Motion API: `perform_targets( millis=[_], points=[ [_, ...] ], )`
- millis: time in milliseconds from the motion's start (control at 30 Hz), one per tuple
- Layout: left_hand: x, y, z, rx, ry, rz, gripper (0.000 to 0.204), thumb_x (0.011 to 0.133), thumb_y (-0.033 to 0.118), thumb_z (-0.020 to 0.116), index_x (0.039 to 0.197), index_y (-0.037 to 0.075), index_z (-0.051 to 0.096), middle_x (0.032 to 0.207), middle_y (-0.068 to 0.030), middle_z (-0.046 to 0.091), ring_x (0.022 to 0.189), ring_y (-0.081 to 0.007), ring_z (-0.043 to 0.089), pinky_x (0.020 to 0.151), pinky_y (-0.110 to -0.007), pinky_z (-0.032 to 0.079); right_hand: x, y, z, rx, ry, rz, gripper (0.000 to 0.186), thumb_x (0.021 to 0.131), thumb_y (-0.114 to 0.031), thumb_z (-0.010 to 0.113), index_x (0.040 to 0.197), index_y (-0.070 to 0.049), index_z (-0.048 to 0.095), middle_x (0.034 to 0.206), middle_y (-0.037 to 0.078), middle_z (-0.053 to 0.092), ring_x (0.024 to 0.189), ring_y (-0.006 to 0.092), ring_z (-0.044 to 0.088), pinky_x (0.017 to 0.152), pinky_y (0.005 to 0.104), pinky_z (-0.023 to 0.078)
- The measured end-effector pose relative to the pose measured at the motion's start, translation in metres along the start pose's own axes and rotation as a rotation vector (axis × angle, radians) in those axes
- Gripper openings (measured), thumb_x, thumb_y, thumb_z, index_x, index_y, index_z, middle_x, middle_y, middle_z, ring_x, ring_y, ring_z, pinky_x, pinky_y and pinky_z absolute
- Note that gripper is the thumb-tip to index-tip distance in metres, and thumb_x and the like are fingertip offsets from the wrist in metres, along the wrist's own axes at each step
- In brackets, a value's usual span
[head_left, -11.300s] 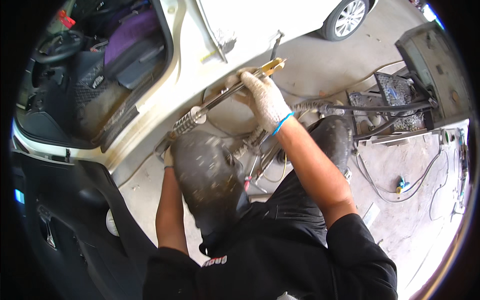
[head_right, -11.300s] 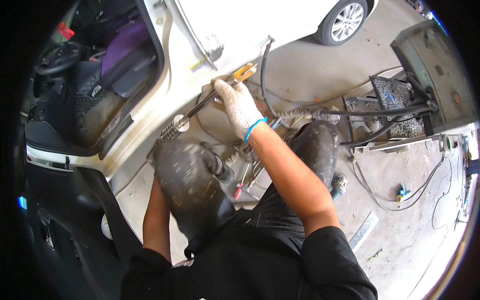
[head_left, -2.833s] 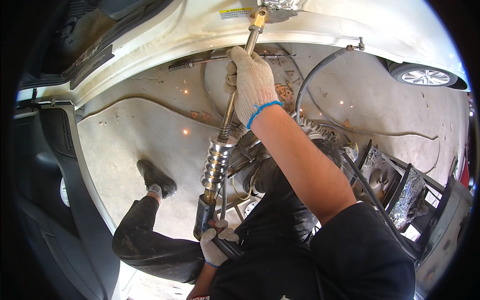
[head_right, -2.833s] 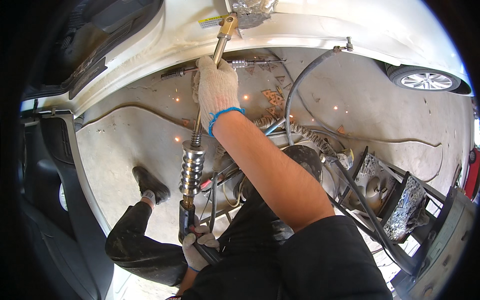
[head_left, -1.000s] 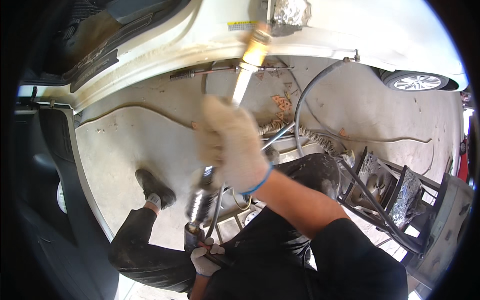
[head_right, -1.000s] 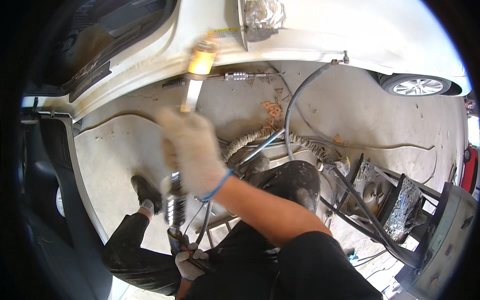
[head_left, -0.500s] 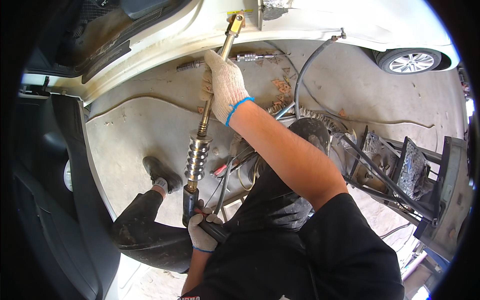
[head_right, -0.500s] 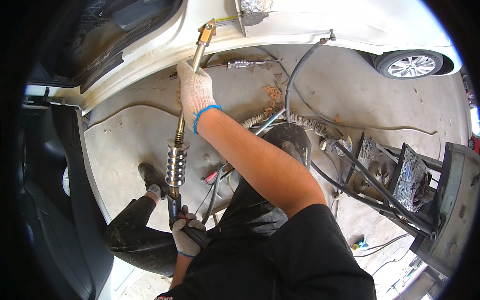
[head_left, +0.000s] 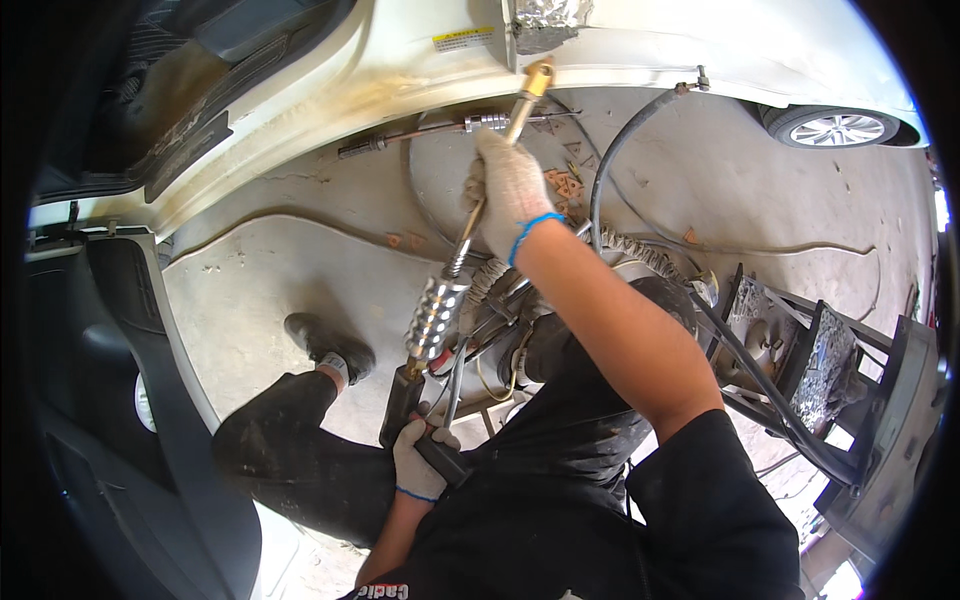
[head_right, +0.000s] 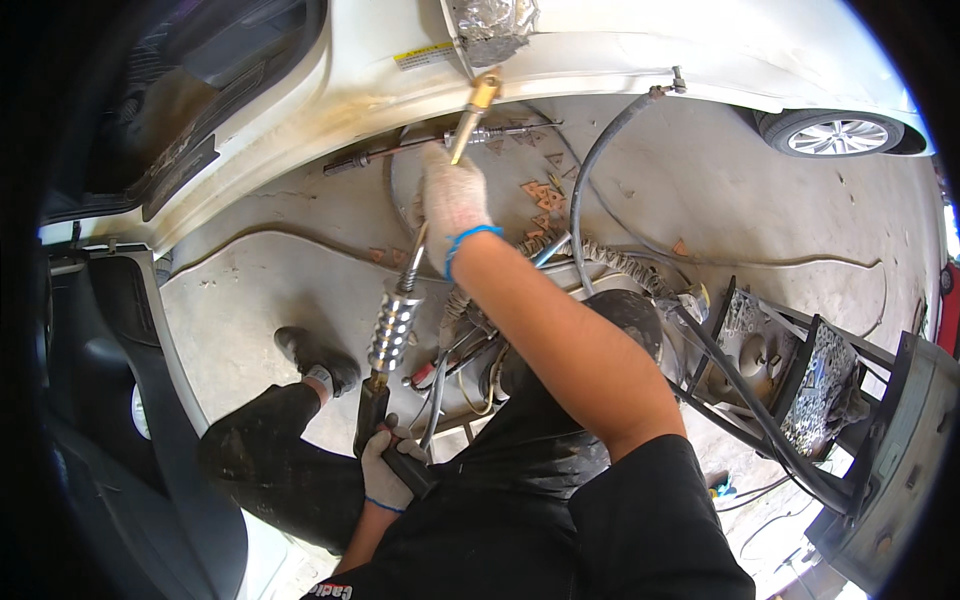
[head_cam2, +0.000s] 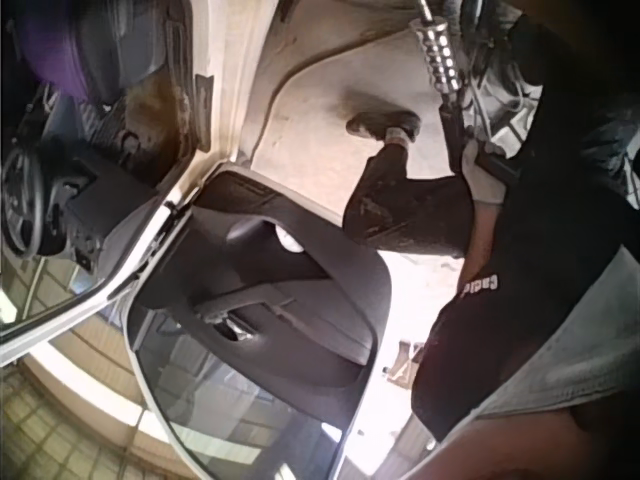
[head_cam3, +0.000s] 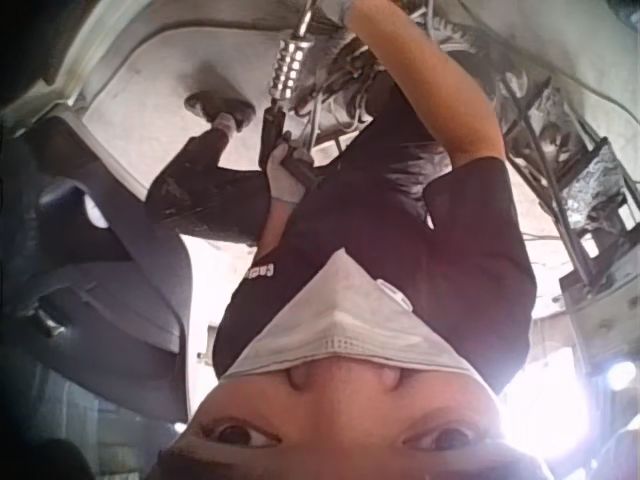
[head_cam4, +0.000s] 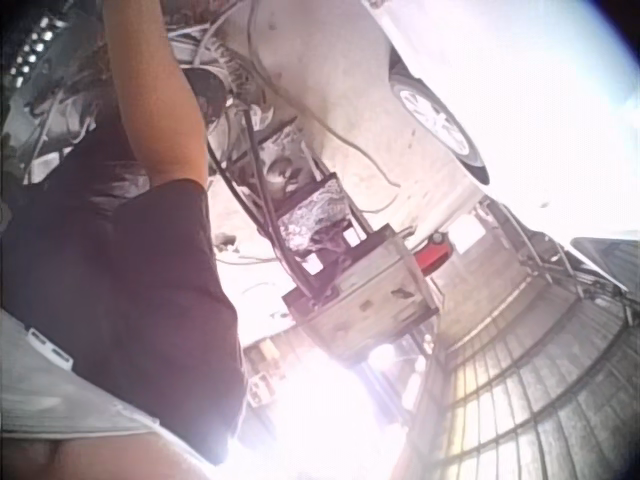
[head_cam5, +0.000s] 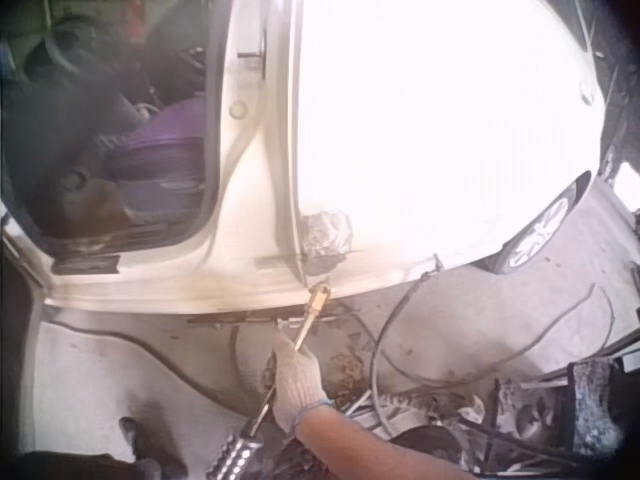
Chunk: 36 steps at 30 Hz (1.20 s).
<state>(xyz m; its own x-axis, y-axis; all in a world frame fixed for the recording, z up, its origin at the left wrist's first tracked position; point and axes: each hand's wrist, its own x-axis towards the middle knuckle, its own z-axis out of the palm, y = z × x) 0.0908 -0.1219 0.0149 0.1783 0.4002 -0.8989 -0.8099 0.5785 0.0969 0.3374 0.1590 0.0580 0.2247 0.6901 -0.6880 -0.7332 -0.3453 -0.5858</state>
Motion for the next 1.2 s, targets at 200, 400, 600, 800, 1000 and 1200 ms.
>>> perform_targets(
  millis=[200,400,600,800,1000,1200],
  points=[
    [0.013,0.017,0.012,0.068,-0.041,-0.088,0.027,0.085,0.010,0.061,0.112,0.013,0.057,0.091,-0.0024,0.058,0.073,-0.0141,0.054,0.072,-0.035,0.050,0.012,-0.017,-0.037,0.076,0.049,-0.103,0.018,0.094,-0.024,0.058,0.088,-0.011,0.047,0.064,-0.001,0.043,0.051,0.0112,0.041,0.046,0.0283,0.037],
    [0.010,0.011,-0.013,0.053,-0.068,-0.105,0.027,0.085,0.010,0.061,0.112,0.013,0.058,0.089,-0.0025,0.058,0.073,-0.0144,0.055,0.074,-0.036,0.051,-0.007,0.001,-0.033,0.028,0.057,-0.091,0.017,0.094,-0.024,0.057,0.090,-0.010,0.048,0.065,0.000,0.044,0.051,0.0122,0.042,0.048,0.0293,0.038],
    [0.010,0.011,-0.041,-0.025,-0.089,-0.114,0.029,0.084,0.013,0.064,0.113,0.013,0.058,0.089,-0.0011,0.062,0.072,-0.0145,0.059,0.071,-0.036,0.052,-0.015,0.023,-0.008,-0.018,0.063,-0.048,0.024,0.094,-0.023,0.059,0.079,-0.015,0.043,0.058,-0.004,0.036,0.048,0.0102,0.035,0.047,0.0273,0.033],
    [0.013,0.023,-0.041,-0.035,-0.050,-0.093,0.029,0.083,0.013,0.065,0.112,0.012,0.061,0.089,-0.0010,0.063,0.071,-0.0144,0.059,0.072,-0.034,0.053,-0.014,0.034,0.017,-0.061,0.019,-0.062,0.021,0.093,-0.023,0.059,0.081,-0.014,0.045,0.060,-0.003,0.040,0.049,0.0109,0.039,0.048,0.0280,0.036],
    [0.022,0.024,-0.048,-0.097,-0.050,-0.125,0.031,0.084,0.013,0.065,0.114,0.011,0.060,0.090,-0.0024,0.062,0.071,-0.0148,0.057,0.073,-0.035,0.052,0.005,0.038,0.011,-0.107,0.054,-0.053,0.020,0.091,-0.025,0.058,0.091,-0.008,0.048,0.067,0.003,0.046,0.051,0.0140,0.043,0.048,0.0306,0.038],
    [0.027,0.024,-0.046,-0.068,-0.046,-0.114,0.032,0.085,0.014,0.064,0.116,0.010,0.058,0.090,-0.0036,0.060,0.074,-0.0160,0.057,0.073,-0.036,0.052,0.006,0.034,0.012,-0.096,0.118,-0.021,0.023,0.093,-0.022,0.060,0.078,-0.015,0.044,0.059,-0.003,0.040,0.049,0.0103,0.037,0.048,0.0266,0.035]
  ],
)
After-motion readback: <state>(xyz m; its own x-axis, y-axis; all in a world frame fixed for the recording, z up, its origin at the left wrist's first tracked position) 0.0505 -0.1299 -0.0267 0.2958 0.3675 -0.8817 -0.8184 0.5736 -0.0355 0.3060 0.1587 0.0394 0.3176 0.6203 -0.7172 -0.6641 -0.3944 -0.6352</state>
